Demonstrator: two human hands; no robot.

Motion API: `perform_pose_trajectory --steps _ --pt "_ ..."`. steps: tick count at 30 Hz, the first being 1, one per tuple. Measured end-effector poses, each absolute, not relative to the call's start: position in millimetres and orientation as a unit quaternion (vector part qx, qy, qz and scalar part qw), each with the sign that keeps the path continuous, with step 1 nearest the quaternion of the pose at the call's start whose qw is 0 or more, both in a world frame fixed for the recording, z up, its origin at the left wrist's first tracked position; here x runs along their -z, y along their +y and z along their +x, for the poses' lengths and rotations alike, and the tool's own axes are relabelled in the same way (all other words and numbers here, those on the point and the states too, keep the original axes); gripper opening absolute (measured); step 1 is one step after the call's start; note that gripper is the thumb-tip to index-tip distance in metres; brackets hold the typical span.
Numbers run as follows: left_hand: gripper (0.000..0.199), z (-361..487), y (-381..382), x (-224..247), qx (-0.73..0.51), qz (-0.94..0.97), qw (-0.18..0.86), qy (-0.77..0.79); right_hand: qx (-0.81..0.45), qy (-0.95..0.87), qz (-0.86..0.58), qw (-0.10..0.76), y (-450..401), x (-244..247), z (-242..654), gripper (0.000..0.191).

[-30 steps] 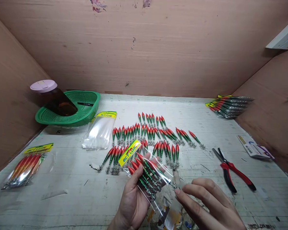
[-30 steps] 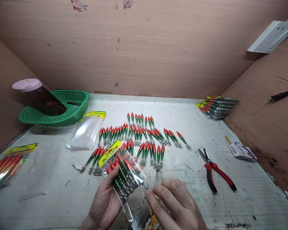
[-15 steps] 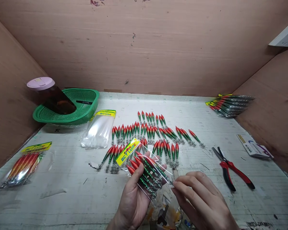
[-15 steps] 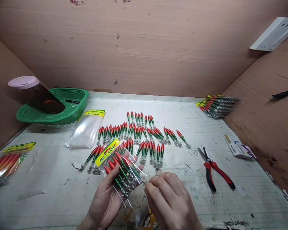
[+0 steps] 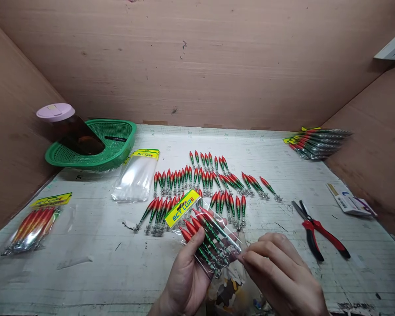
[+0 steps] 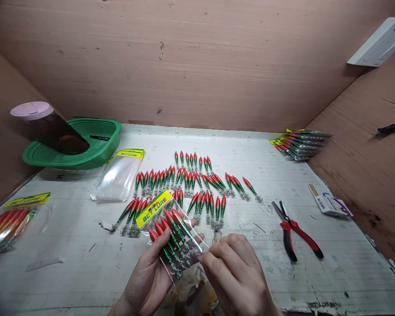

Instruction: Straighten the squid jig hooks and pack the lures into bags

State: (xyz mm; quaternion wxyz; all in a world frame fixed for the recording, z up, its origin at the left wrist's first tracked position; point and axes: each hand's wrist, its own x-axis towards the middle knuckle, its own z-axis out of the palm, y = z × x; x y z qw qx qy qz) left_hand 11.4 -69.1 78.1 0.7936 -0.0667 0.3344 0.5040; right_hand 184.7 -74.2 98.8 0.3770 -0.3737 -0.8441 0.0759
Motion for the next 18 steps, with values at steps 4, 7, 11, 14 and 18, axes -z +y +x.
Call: perform_pose_trajectory --steps 4,7,11,14,18 --pt "0.027 10 -70 -76 -0.482 -0.048 0.811 0.329 -0.066 -0.839 -0.383 0.382 -73 -97 186 0.025" --pt "0.025 9 -70 -75 -0.475 -0.037 0.810 0.341 -0.079 -0.851 -0.373 0.361 -70 -98 189 0.030" --pt "0.024 6 -69 -74 -0.471 -0.013 0.811 0.347 -0.151 -0.864 -0.353 0.327 -67 -101 189 0.016" --pt "0.023 3 -69 -73 -0.453 0.013 0.822 0.345 -0.162 -0.868 -0.351 0.311 -70 -97 186 0.012" --pt "0.024 4 -68 -71 -0.403 0.041 0.844 0.351 -0.143 -0.852 -0.386 0.322 -83 -82 188 0.011"
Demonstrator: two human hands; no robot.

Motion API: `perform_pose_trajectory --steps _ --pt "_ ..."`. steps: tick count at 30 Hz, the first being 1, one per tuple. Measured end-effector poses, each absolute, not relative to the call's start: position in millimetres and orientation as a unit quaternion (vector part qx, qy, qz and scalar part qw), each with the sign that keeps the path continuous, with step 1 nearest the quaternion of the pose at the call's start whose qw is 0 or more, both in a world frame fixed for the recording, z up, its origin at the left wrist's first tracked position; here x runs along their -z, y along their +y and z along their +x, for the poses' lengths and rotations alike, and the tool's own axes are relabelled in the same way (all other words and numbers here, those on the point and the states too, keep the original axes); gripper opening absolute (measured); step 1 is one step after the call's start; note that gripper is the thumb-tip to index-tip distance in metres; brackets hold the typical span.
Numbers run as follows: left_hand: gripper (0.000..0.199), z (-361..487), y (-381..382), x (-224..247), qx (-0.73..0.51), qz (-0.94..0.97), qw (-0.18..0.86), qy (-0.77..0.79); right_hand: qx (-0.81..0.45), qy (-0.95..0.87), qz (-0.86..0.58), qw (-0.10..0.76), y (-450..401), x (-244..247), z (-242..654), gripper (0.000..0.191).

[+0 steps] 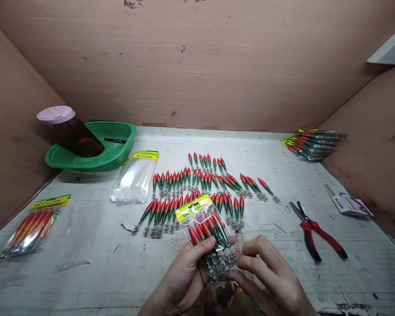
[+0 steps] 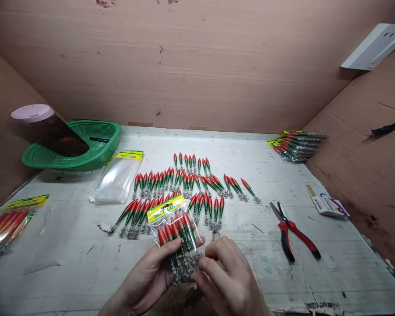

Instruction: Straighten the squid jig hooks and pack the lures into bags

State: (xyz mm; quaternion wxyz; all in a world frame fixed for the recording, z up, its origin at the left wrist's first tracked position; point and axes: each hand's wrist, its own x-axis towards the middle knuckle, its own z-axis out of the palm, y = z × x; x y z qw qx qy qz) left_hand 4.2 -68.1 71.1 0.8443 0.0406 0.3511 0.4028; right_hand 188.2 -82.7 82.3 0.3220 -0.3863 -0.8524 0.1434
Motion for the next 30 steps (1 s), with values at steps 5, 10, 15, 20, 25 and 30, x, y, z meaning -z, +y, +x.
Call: perform_pose_trajectory --steps 5,10,15,20,25,30 --pt "0.020 26 -59 -65 -0.285 0.084 0.898 0.326 -0.136 -0.837 -0.413 0.333 -106 -63 211 0.013" --pt "0.017 71 -32 -48 -0.119 0.114 0.930 0.328 -0.111 -0.778 -0.484 0.383 -131 -38 235 0.018" --pt "0.013 106 -24 -29 -0.079 0.127 0.920 0.363 -0.089 -0.739 -0.545 0.386 -140 -19 248 0.020" --pt "0.006 112 -35 -21 -0.125 0.156 0.886 0.418 -0.083 -0.725 -0.569 0.380 -136 -16 253 0.018" --pt "0.006 115 -34 -22 -0.124 0.163 0.874 0.441 -0.083 -0.717 -0.575 0.386 -133 -12 250 0.022" --pt "0.004 114 -35 -23 -0.123 0.176 0.862 0.459 -0.087 -0.721 -0.564 0.392 -131 -11 252 0.023"
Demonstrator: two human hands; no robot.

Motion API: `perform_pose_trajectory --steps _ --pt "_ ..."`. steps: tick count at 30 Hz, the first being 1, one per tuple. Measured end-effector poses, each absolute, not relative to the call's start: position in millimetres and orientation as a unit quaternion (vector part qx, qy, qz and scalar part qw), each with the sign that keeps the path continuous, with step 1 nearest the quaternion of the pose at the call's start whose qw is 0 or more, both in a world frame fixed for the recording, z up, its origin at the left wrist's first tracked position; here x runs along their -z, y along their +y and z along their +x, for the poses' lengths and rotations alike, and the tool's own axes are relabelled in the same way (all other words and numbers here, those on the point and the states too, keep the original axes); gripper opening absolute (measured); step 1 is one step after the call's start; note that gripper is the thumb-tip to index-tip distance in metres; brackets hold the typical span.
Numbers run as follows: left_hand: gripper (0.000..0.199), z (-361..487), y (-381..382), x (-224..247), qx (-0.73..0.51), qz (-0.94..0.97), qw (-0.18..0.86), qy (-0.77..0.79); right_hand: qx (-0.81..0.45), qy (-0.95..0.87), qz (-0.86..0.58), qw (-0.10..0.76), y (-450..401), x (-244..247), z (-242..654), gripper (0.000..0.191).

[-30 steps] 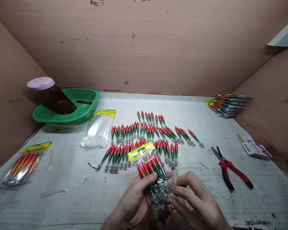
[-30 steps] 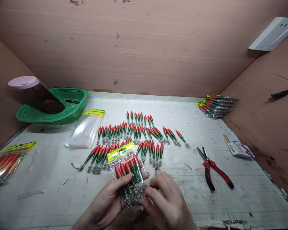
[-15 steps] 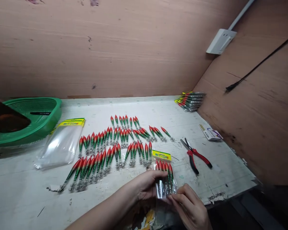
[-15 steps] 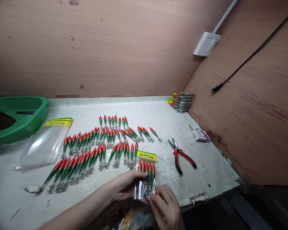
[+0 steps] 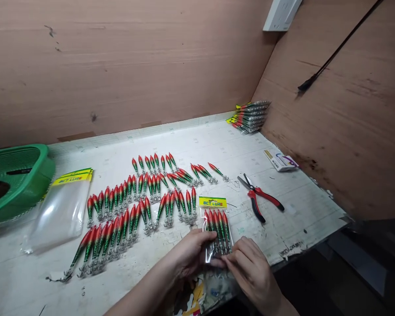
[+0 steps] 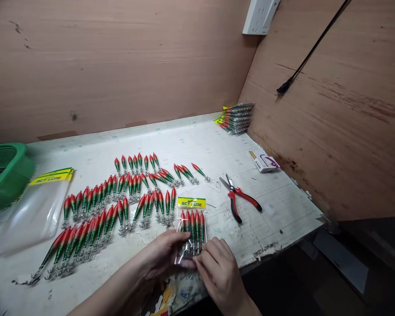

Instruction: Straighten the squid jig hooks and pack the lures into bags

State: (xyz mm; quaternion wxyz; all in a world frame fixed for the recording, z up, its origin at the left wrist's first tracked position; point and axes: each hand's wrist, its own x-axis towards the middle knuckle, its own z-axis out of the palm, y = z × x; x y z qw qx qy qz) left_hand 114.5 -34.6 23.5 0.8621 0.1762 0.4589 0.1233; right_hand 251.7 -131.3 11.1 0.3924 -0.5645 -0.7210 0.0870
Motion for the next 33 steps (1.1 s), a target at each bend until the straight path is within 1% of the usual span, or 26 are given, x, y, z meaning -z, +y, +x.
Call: perform_pose_trajectory --steps 1,5,9,14,15,18,20,22,25,27,29,33 --pt "0.003 114 -35 -23 -0.126 0.181 0.858 0.465 -0.089 -0.725 -0.562 0.388 -131 -12 252 0.024" --pt "0.011 113 -40 -19 -0.128 0.203 0.843 0.481 -0.090 -0.742 -0.557 0.363 -132 -15 253 0.025" --pt "0.009 117 -41 -16 -0.125 0.217 0.839 0.483 -0.084 -0.744 -0.556 0.360 -135 -15 251 0.025" --pt "0.009 110 -42 -27 -0.125 0.225 0.841 0.475 -0.068 -0.740 -0.566 0.357 -135 -10 250 0.026" --pt "0.015 105 -43 -29 -0.120 0.237 0.842 0.470 -0.064 -0.739 -0.568 0.356 -134 -9 250 0.026" --pt "0.045 87 -51 -31 -0.102 0.292 0.831 0.462 -0.063 -0.738 -0.572 0.353 -132 -6 251 0.026" --pt "0.054 77 -58 -27 -0.102 0.303 0.824 0.468 -0.068 -0.736 -0.578 0.346 -132 -9 250 0.024" --pt "0.056 71 -64 -21 -0.107 0.284 0.834 0.461 -0.101 -0.726 -0.587 0.345 -134 -15 245 0.019" --pt "0.057 69 -69 -17 -0.117 0.252 0.859 0.431 -0.225 -0.712 -0.570 0.344 -138 -24 232 0.016" --pt "0.057 68 -70 -16 -0.123 0.238 0.864 0.427 -0.278 -0.704 -0.563 0.331 -140 -24 221 0.016" --pt "0.056 68 -71 -15 -0.125 0.229 0.861 0.436 -0.278 -0.695 -0.585 0.311 -142 -19 212 0.015" --pt "0.061 66 -71 -12 -0.117 0.234 0.861 0.436 -0.237 -0.696 -0.628 0.256 -142 -6 201 0.015"
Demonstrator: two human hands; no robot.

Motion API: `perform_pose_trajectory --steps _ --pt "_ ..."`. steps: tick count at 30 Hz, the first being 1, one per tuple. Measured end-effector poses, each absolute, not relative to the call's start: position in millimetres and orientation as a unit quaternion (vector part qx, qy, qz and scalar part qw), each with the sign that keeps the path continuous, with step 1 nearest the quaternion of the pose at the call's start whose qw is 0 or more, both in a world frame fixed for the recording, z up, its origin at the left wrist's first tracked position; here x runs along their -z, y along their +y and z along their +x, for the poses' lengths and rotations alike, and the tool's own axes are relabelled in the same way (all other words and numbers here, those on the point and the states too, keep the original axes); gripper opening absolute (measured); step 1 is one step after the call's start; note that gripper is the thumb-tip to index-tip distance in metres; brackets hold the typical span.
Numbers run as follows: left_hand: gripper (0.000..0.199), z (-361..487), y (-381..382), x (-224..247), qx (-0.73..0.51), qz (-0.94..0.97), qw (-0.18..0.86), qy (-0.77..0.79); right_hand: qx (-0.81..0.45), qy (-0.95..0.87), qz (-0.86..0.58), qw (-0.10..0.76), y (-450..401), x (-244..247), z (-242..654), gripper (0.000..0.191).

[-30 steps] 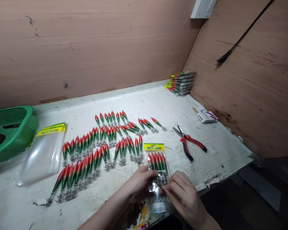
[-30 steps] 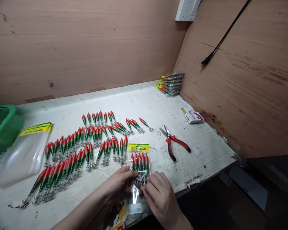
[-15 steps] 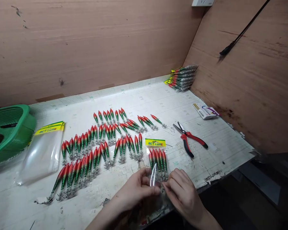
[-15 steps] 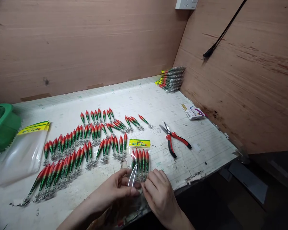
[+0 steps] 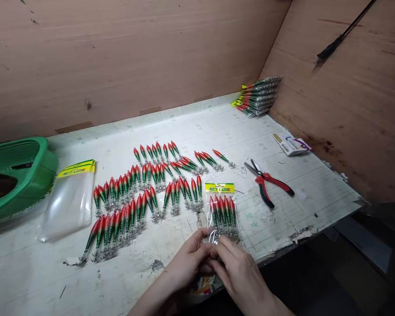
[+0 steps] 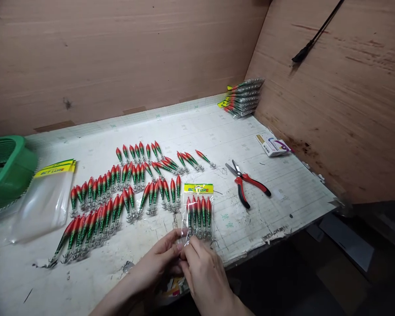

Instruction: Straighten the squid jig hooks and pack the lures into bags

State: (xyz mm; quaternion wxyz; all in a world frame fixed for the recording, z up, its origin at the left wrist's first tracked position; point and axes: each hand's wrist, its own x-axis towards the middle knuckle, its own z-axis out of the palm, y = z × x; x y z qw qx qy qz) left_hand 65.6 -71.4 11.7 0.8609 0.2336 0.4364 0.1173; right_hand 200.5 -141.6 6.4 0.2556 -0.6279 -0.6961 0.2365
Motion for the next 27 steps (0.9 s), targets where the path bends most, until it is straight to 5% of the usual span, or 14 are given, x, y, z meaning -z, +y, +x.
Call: perform_pose_trajectory --steps 4,9,12,15,18,23,27 --pt "0.059 66 -72 -9 -0.127 0.274 0.851 0.431 -0.257 -0.718 -0.599 0.244 -138 -15 203 0.016" --pt "0.058 72 -72 -9 -0.114 0.288 0.842 0.442 -0.420 -0.576 -0.608 0.349 -167 -26 240 0.020" --pt "0.058 76 -76 -10 -0.102 0.295 0.835 0.453 -0.339 -0.440 -0.720 0.416 -212 -10 299 0.029" --pt "0.051 70 -84 -12 -0.086 0.352 0.809 0.463 -0.168 -0.391 -0.843 0.329 -256 10 368 0.031" --pt "0.042 50 -87 -12 -0.093 0.595 0.643 0.473 -0.021 -0.406 -0.882 0.237 -269 12 400 0.039" --pt "0.034 29 -65 -11 -0.253 0.944 0.123 0.175 0.122 -0.680 -0.678 0.252 -206 -16 330 0.014" --pt "0.023 41 -48 -12 -0.255 0.963 0.083 0.007 0.092 -0.858 -0.441 0.246 -155 -20 270 0.031"
